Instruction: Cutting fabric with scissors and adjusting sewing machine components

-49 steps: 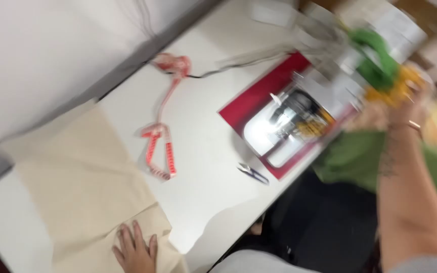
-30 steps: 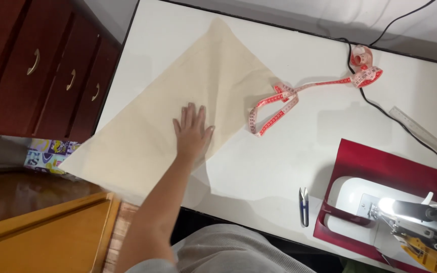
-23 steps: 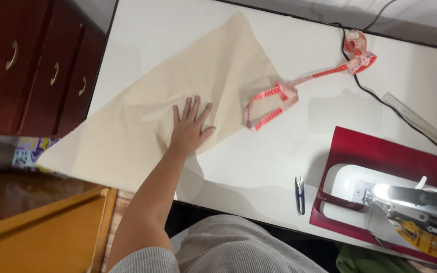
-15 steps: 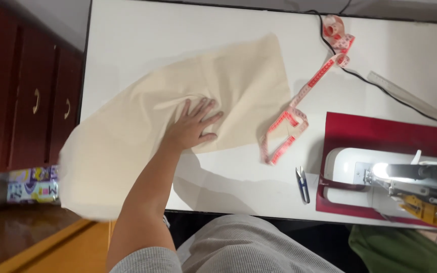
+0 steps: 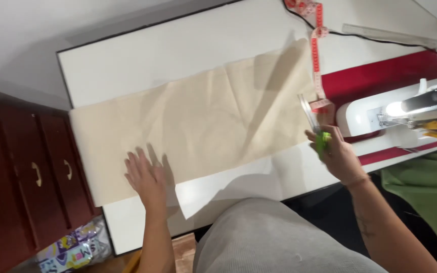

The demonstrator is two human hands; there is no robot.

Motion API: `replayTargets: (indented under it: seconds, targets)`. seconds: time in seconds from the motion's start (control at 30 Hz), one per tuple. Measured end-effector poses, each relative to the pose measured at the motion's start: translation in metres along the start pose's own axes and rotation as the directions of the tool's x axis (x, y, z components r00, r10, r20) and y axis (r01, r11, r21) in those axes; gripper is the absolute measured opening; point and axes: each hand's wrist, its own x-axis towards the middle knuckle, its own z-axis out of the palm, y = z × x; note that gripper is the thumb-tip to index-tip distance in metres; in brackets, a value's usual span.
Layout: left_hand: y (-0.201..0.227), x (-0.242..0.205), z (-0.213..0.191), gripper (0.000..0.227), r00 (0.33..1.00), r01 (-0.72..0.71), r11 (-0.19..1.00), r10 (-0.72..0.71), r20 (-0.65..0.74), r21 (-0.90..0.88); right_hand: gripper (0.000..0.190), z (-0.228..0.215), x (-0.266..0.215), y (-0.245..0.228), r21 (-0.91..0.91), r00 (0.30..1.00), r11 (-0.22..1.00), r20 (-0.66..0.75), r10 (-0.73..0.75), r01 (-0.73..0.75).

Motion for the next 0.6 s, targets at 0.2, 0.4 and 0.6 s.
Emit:
replayTargets:
  seconds: [0.2,0.4,0.6]
  targets:
    - [-0.062,0.007,-0.032,0.064,0.957,-0.12,0.965,0.049,0.287,0.234,0.039,0.069,0.042,0.06,-0.413,0.969,0.906,-0.246,-0.013,-0.093]
    - [-0.076,0.023,-0.046,0.071,0.936,0.0,0.963,-0.094,0.338,0.269,0.043,0.056,0.052,0.021,-0.178,0.826,0.819,-0.281,0.489,-0.545]
    - [-0.117,0.062,-0.05,0.072,0.908,-0.035,0.945,-0.106,0.406,0.326,0.038,0.084,0.014,-0.015,-0.31,0.868,0.811,-0.177,0.463,-0.496]
